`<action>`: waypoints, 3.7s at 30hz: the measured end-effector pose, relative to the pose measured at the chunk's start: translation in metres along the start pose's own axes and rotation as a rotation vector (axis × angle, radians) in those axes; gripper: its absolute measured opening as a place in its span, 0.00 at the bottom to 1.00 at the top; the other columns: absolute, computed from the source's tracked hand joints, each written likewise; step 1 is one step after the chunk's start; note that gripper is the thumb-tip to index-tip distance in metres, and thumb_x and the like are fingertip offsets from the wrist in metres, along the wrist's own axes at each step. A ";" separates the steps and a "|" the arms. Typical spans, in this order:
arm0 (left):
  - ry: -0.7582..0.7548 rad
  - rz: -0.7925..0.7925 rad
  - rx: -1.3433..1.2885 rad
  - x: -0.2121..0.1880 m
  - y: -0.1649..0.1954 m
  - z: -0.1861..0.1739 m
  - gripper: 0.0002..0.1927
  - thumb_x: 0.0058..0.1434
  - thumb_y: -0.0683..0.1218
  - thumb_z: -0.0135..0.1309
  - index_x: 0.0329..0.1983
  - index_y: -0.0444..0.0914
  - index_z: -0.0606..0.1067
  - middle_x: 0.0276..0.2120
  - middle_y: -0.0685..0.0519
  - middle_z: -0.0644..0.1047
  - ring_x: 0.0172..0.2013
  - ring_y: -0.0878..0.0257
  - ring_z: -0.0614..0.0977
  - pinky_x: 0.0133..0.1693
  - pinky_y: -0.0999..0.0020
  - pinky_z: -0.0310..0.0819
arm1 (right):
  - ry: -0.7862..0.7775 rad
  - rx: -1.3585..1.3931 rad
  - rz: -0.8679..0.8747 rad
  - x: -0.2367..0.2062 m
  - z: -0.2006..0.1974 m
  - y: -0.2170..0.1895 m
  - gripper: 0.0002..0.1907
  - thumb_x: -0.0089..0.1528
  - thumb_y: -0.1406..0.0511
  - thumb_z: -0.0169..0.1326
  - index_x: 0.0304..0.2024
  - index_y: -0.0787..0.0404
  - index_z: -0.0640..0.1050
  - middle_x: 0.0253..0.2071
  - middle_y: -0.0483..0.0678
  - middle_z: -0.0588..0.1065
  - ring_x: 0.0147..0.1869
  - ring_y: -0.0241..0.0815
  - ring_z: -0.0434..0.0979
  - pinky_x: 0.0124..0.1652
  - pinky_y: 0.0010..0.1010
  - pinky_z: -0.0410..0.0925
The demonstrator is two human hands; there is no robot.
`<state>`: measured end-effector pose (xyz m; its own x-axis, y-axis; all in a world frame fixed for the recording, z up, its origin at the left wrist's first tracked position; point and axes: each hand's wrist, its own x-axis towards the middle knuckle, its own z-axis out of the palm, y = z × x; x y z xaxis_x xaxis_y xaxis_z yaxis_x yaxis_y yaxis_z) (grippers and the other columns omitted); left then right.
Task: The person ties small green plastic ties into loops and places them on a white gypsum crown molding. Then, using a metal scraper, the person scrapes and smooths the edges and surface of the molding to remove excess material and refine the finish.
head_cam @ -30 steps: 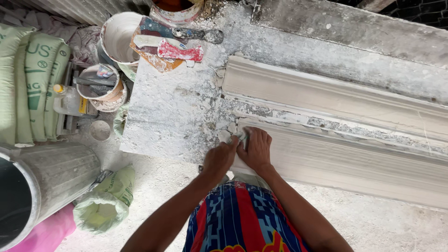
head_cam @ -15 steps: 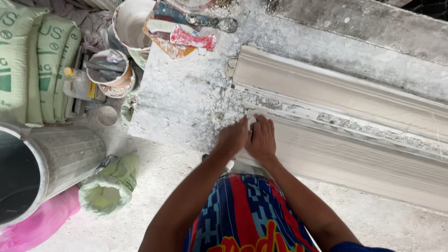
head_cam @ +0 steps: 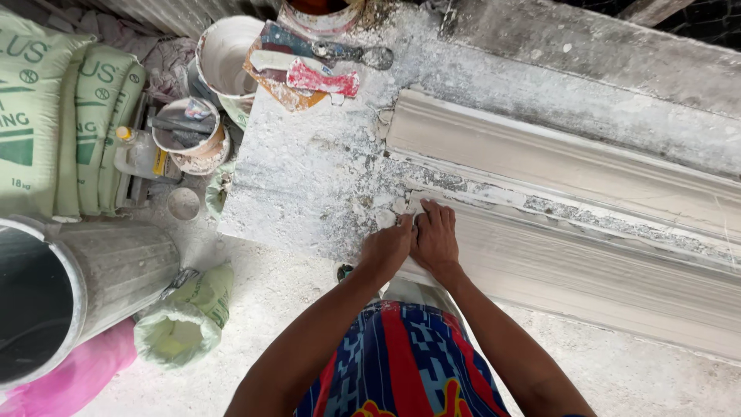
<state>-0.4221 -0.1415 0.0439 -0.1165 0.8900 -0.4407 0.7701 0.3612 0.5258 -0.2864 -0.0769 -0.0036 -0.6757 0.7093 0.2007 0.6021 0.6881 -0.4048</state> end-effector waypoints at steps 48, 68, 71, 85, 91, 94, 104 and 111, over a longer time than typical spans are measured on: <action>-0.059 0.094 -0.176 -0.023 -0.040 0.037 0.18 0.66 0.39 0.44 0.59 0.29 0.62 0.36 0.32 0.79 0.37 0.35 0.82 0.39 0.42 0.77 | -0.107 0.018 0.045 0.008 -0.022 -0.011 0.08 0.63 0.65 0.50 0.37 0.64 0.73 0.62 0.53 0.69 0.61 0.56 0.65 0.65 0.51 0.53; -0.113 0.099 0.042 -0.030 -0.035 0.009 0.13 0.69 0.43 0.42 0.55 0.36 0.62 0.32 0.38 0.81 0.36 0.40 0.85 0.34 0.45 0.80 | -0.124 0.113 0.026 0.023 -0.016 -0.003 0.15 0.69 0.63 0.45 0.45 0.69 0.76 0.56 0.53 0.69 0.56 0.54 0.66 0.61 0.47 0.57; -0.134 0.017 -0.018 -0.032 -0.024 0.006 0.12 0.69 0.43 0.40 0.54 0.36 0.62 0.34 0.37 0.81 0.37 0.38 0.84 0.37 0.42 0.78 | -0.146 0.125 0.047 0.023 -0.016 -0.003 0.14 0.69 0.64 0.44 0.44 0.69 0.76 0.56 0.53 0.69 0.56 0.54 0.66 0.61 0.47 0.57; 0.037 0.119 -0.233 -0.021 -0.071 0.078 0.23 0.71 0.45 0.41 0.63 0.25 0.56 0.25 0.34 0.78 0.28 0.38 0.82 0.31 0.45 0.77 | -0.048 0.231 -0.039 0.017 -0.023 0.005 0.09 0.67 0.65 0.49 0.39 0.66 0.74 0.55 0.55 0.72 0.55 0.57 0.69 0.58 0.47 0.62; 0.067 0.258 -0.244 -0.015 -0.081 0.074 0.20 0.75 0.46 0.40 0.60 0.25 0.59 0.21 0.40 0.78 0.23 0.45 0.82 0.25 0.52 0.77 | -0.130 0.230 -0.075 0.027 -0.024 0.009 0.10 0.67 0.64 0.48 0.36 0.65 0.73 0.52 0.55 0.72 0.55 0.54 0.70 0.59 0.47 0.61; -0.025 0.095 -0.222 -0.019 -0.059 0.075 0.22 0.71 0.42 0.41 0.63 0.24 0.57 0.23 0.38 0.79 0.22 0.46 0.84 0.24 0.56 0.79 | -0.200 0.188 -0.038 0.032 -0.026 0.011 0.12 0.67 0.63 0.47 0.42 0.67 0.75 0.54 0.57 0.70 0.53 0.54 0.67 0.57 0.48 0.59; 0.022 -0.177 -0.047 -0.028 0.004 0.073 0.16 0.70 0.41 0.44 0.59 0.29 0.61 0.29 0.39 0.80 0.25 0.49 0.85 0.23 0.58 0.82 | -0.375 0.231 -0.099 0.033 -0.040 0.023 0.14 0.67 0.60 0.48 0.34 0.64 0.76 0.65 0.50 0.70 0.59 0.55 0.67 0.61 0.46 0.59; 0.132 0.235 0.218 -0.037 -0.056 0.047 0.19 0.68 0.44 0.49 0.60 0.33 0.62 0.23 0.44 0.79 0.24 0.49 0.84 0.23 0.54 0.80 | -0.204 0.278 -0.030 0.025 -0.030 0.013 0.10 0.66 0.63 0.49 0.35 0.64 0.76 0.62 0.49 0.73 0.57 0.54 0.68 0.61 0.45 0.60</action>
<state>-0.4312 -0.2078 -0.0035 0.0111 0.9754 -0.2202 0.8998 0.0863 0.4276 -0.2829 -0.0462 0.0227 -0.7795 0.6248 0.0449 0.4606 0.6203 -0.6349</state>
